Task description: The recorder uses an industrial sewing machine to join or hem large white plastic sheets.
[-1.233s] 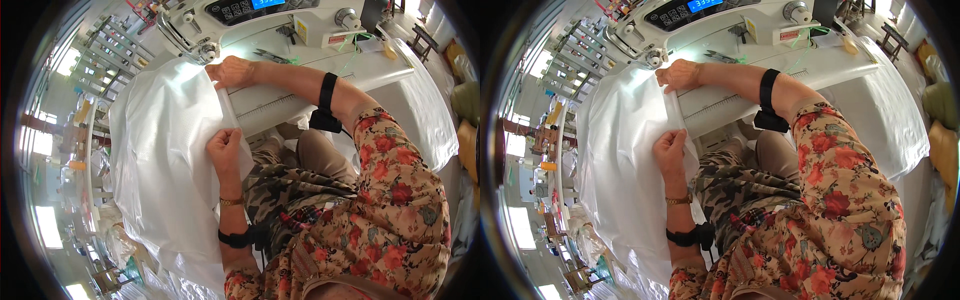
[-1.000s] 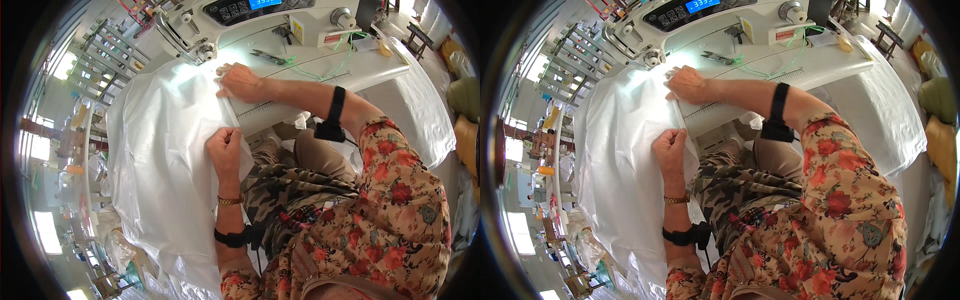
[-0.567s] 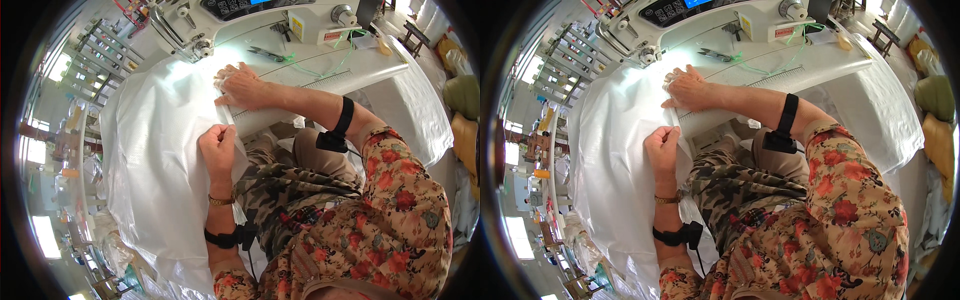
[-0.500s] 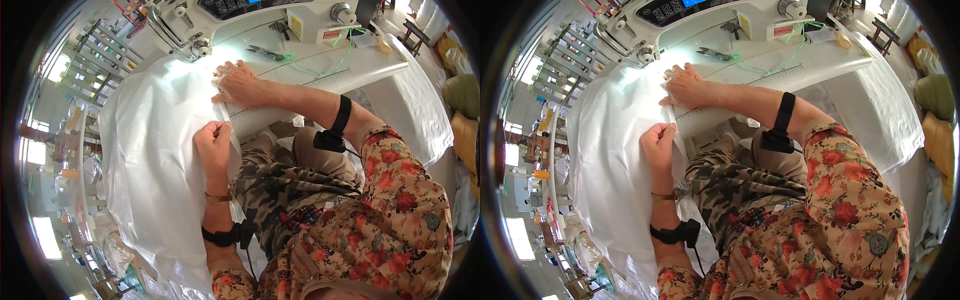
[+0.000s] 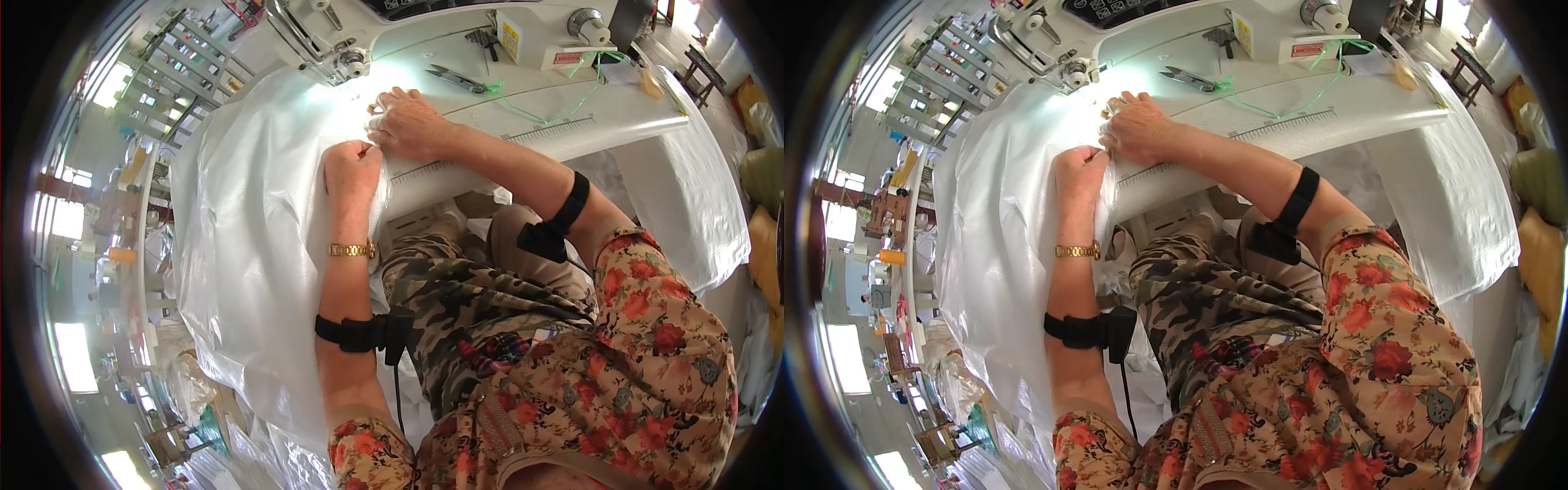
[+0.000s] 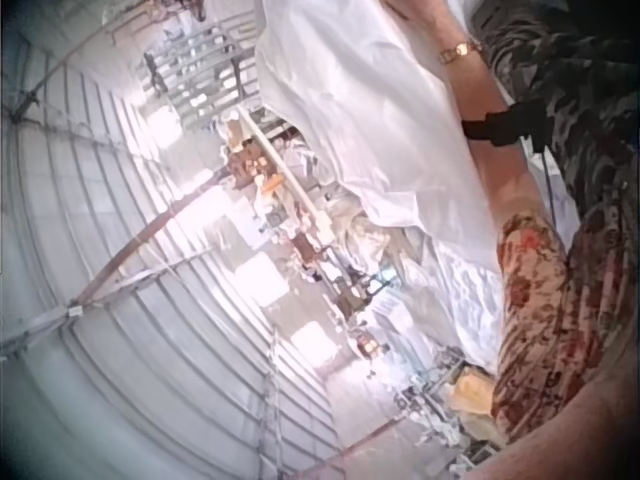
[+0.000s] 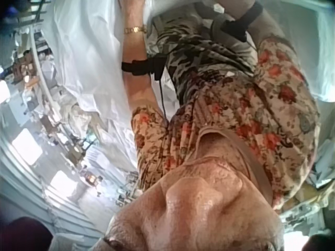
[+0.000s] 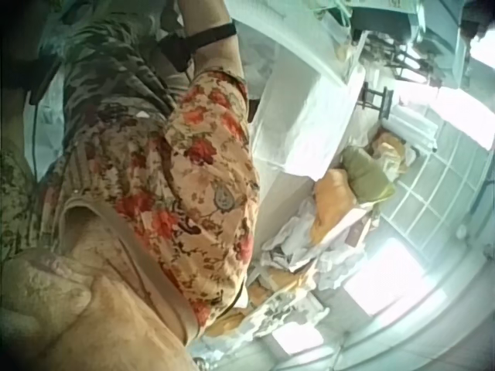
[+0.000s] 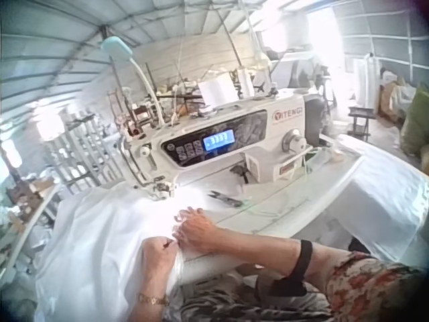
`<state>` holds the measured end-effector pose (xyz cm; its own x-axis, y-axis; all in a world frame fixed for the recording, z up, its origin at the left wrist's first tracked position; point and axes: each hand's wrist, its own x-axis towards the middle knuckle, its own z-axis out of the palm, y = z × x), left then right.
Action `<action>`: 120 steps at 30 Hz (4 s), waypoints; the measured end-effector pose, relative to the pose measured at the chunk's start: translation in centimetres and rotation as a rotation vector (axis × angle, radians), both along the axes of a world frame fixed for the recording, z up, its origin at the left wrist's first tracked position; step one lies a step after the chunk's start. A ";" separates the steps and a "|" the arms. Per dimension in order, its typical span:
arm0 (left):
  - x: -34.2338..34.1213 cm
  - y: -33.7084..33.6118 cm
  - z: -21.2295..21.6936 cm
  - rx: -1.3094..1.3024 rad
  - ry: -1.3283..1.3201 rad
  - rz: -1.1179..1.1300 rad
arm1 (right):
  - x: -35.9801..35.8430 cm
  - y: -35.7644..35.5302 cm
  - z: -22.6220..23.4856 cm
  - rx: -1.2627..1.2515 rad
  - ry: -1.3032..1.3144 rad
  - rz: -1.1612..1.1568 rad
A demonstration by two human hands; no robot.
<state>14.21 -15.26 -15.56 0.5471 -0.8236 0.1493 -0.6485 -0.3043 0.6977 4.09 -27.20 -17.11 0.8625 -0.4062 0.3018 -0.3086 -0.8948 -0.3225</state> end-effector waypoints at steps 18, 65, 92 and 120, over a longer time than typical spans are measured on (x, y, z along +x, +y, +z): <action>-0.4 1.9 -0.9 -0.053 -0.687 -0.041 | -0.4 1.5 0.1 -0.260 0.109 0.137; 2.9 2.4 7.1 -0.023 -0.396 -0.365 | -2.1 1.2 -0.5 -0.181 0.064 0.017; 19.1 12.8 0.6 0.187 -0.466 0.398 | -3.3 2.2 1.3 -0.181 0.051 0.056; 16.8 35.4 -4.4 0.674 -0.485 0.467 | -0.7 -1.3 4.4 -0.410 0.281 0.261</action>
